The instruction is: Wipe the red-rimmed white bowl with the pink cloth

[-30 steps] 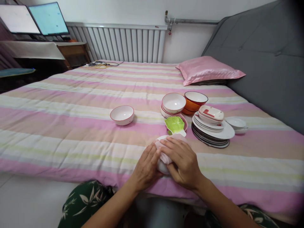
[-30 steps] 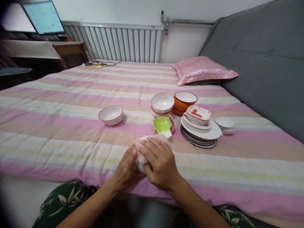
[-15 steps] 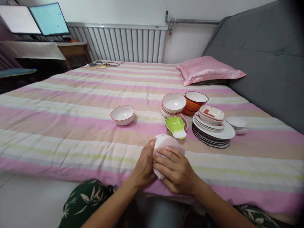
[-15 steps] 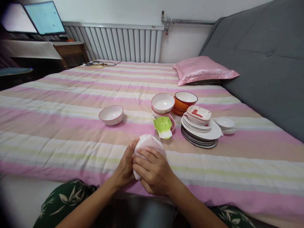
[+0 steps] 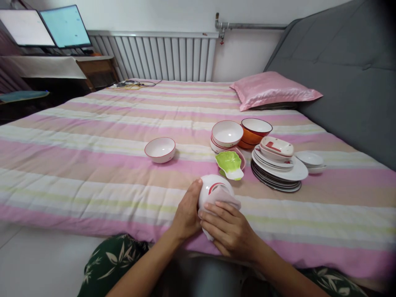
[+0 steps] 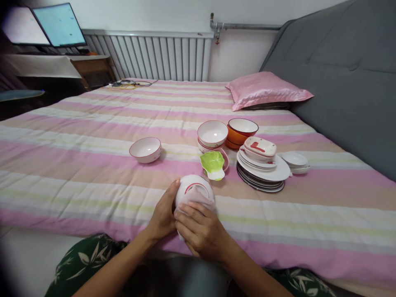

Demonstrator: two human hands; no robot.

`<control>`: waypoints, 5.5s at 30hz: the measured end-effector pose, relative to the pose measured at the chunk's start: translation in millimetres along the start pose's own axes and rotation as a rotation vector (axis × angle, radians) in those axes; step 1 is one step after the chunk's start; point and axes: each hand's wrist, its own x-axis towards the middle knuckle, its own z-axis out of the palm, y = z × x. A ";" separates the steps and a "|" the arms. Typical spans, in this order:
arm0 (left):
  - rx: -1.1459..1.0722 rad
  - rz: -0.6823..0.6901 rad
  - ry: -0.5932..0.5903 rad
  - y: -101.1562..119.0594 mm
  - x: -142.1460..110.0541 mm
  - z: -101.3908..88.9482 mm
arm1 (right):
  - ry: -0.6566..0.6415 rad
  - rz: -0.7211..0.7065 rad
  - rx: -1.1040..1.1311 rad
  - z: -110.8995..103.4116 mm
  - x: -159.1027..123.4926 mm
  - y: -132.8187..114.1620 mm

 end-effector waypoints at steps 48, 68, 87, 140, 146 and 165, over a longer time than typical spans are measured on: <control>0.310 0.523 0.012 30.0 4.8 -8.8 | 0.209 0.395 0.310 -45.9 15.2 30.5; 0.320 0.438 0.033 25.5 0.4 -6.3 | 0.281 0.970 0.748 -14.1 -6.1 54.3; 0.178 0.202 0.025 19.1 -1.1 -5.5 | 0.403 1.081 0.825 3.9 -10.8 48.1; -0.274 -0.645 0.130 19.6 14.9 -8.3 | 0.270 1.022 0.367 13.2 -19.1 17.9; -0.246 -0.628 0.196 15.2 14.9 -1.6 | 0.284 0.753 0.172 17.3 -22.0 9.2; -0.180 -0.304 0.029 7.5 16.6 -12.3 | 0.218 0.592 0.092 18.8 -5.5 37.9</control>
